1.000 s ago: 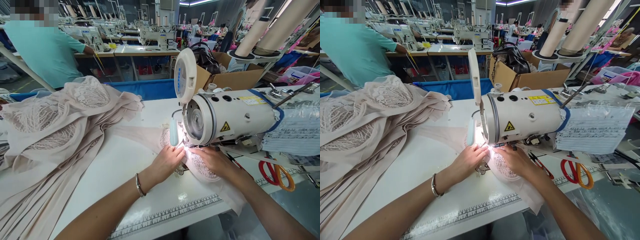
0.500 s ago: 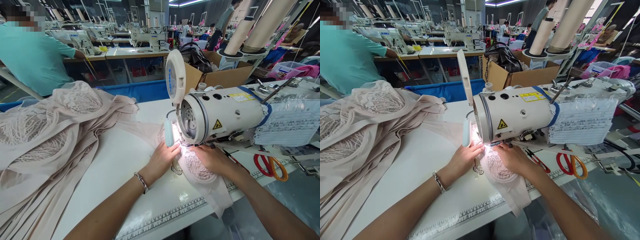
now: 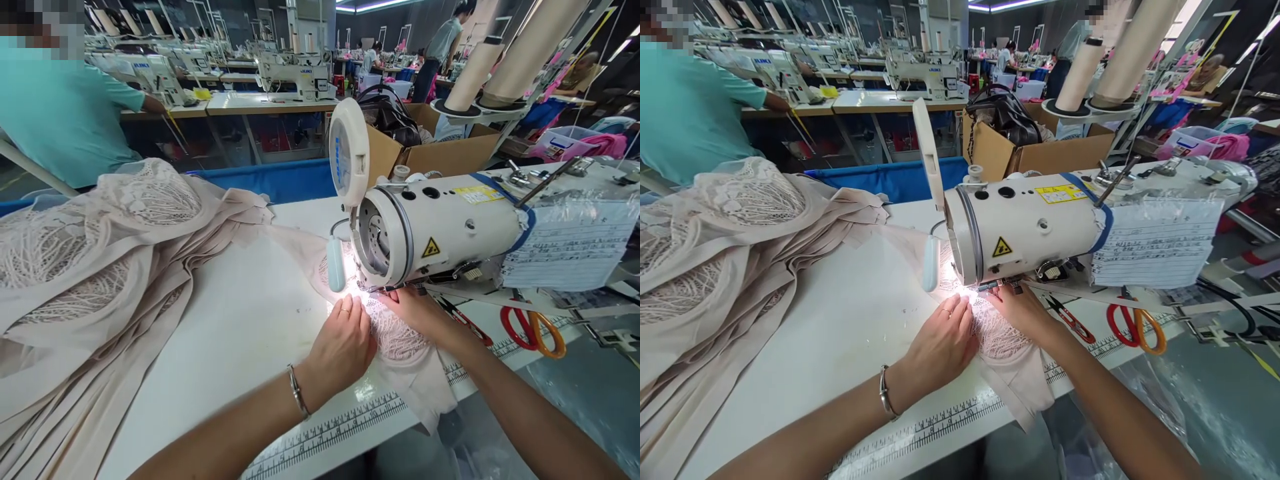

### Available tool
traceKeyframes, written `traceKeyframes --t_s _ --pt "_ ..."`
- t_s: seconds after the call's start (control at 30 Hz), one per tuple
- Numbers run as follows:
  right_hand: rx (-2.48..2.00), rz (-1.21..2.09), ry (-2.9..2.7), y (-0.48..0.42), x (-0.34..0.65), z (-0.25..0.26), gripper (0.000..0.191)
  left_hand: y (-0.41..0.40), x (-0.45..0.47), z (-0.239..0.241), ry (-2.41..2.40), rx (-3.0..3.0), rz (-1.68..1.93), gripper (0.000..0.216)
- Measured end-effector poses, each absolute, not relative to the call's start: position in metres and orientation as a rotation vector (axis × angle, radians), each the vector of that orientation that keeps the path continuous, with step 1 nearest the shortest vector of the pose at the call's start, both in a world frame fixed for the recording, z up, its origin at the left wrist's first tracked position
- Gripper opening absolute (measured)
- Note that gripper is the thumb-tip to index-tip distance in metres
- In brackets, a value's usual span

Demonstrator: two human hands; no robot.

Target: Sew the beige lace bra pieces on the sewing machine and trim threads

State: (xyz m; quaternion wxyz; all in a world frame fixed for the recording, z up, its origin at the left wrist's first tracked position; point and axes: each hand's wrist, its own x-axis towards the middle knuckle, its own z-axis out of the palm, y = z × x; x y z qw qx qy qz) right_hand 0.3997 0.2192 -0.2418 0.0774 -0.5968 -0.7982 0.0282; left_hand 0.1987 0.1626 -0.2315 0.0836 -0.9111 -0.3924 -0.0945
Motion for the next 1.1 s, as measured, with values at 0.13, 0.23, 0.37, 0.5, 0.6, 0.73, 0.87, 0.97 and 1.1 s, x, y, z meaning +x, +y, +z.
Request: traceKeyframes --t_s 0.13,0.23,0.37,0.5,0.6,0.73,0.87,0.97,1.1 --pt "-1.613 0.01 -2.45 0.22 0.409 -0.239 0.015 0.163 0.2 -0.24 -1.168 -2.678 -0.256 0.046" --pt "-1.569 0.124 -2.372 0.216 0.41 -0.235 0.018 0.163 0.201 -0.241 -1.22 -2.693 -0.305 0.045" --pt "-1.65 0.462 -2.218 0.214 0.402 -0.229 0.021 0.161 0.203 -0.241 -1.25 -2.692 -0.328 0.051" --pt "-1.65 0.708 -2.199 0.22 0.396 -0.223 0.028 0.16 0.201 -0.24 -1.142 -2.651 -0.212 0.047" --pt "-1.668 0.672 -2.128 0.223 0.399 -0.223 0.024 0.16 0.199 -0.239 -1.107 -2.649 -0.115 0.049" --pt "-1.546 0.301 -2.249 0.218 0.41 -0.233 0.018 0.16 0.197 -0.239 -1.102 -2.637 -0.115 0.048" --pt "-1.308 0.116 -2.538 0.209 0.419 -0.238 0.036 0.162 0.195 -0.242 -1.063 -2.622 -0.199 0.047" --pt "-1.311 0.073 -2.654 0.205 0.418 -0.235 0.046 0.166 0.192 -0.244 -1.069 -2.625 -0.227 0.047" --pt "-1.324 -0.007 -2.702 0.203 0.411 -0.228 0.049 0.173 0.186 -0.241 -1.091 -2.661 -0.271 0.044"
